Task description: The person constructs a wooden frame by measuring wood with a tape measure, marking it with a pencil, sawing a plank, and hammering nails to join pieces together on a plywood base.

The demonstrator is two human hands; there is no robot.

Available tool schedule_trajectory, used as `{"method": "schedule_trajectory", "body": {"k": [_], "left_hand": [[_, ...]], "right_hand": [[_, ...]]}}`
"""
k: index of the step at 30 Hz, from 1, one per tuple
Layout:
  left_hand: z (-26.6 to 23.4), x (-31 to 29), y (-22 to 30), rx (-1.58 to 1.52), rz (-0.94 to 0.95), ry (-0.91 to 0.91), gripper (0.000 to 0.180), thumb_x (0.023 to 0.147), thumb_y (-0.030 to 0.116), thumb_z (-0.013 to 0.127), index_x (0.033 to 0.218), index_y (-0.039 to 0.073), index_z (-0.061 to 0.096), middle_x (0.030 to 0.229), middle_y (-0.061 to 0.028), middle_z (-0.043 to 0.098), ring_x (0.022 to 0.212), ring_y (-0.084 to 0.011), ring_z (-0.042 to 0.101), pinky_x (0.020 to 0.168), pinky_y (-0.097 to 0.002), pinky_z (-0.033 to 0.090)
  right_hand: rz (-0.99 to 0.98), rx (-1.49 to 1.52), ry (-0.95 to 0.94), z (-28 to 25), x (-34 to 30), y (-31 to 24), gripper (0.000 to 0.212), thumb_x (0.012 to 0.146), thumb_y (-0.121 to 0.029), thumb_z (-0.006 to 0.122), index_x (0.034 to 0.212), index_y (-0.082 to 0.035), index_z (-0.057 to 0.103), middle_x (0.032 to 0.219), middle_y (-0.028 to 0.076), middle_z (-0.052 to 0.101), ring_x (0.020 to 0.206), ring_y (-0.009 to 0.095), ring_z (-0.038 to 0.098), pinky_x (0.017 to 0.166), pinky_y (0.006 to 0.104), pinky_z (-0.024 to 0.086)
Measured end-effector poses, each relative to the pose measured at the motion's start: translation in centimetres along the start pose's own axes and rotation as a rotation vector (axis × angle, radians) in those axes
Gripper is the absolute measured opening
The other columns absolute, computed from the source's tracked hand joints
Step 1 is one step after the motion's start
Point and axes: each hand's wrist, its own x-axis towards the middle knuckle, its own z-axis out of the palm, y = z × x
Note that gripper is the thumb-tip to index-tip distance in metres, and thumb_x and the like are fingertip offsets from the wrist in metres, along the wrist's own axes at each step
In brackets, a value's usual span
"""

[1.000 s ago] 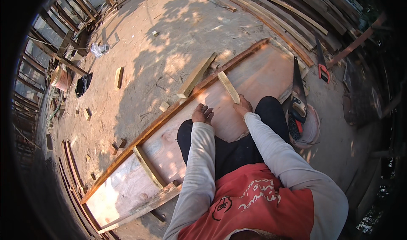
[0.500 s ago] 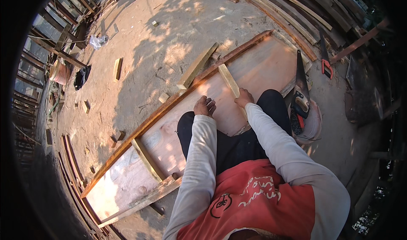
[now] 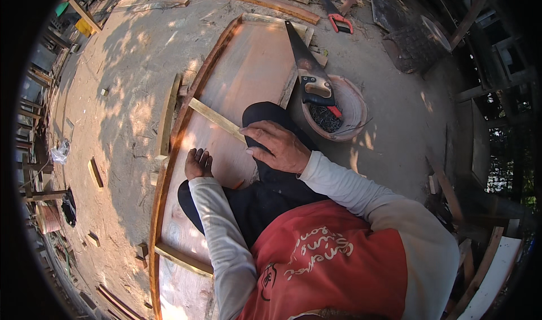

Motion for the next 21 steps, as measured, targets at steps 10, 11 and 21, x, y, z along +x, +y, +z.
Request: {"method": "schedule_trajectory", "body": {"k": [10, 11, 21], "left_hand": [[0.4, -0.1, -1.6, 0.332, 0.070, -0.146, 0.050, 0.097, 0.031, 0.060, 0.134, -0.003, 0.054, 0.124, -0.0191, 0.065, 0.108, -0.0304, 0.065, 0.093, -0.0440, 0.053], [-0.8, 1.2, -1.7, 0.353, 0.101, -0.296, 0.043, 0.098, 0.029, 0.059, 0.127, -0.002, 0.059, 0.118, -0.0177, 0.068, 0.105, -0.0292, 0.066, 0.091, -0.0434, 0.054], [-7.3, 6.7, -1.4, 1.191, 0.450, -0.358, 0.046, 0.093, 0.035, 0.064, 0.116, -0.005, 0.066, 0.107, -0.0219, 0.072, 0.103, -0.0330, 0.070, 0.092, -0.0391, 0.055]], "right_hand": [[1.086, -0.266, -0.199, -7.7, -23.9, 8.9, 0.029, 0.096, -0.021, 0.064, 0.117, -0.002, 0.064, 0.104, 0.016, 0.066, 0.095, 0.028, 0.067, 0.082, 0.0390, 0.054], [1.025, -0.393, -0.410, -5.6, -26.5, 9.2, 0.031, 0.094, -0.022, 0.064, 0.118, -0.002, 0.064, 0.106, 0.018, 0.065, 0.098, 0.032, 0.067, 0.085, 0.0428, 0.054], [1.011, -0.273, -0.487, 7.2, -31.9, 8.6, 0.032, 0.092, -0.031, 0.063, 0.112, -0.006, 0.064, 0.111, 0.022, 0.062, 0.103, 0.041, 0.064, 0.091, 0.0512, 0.052]]}}
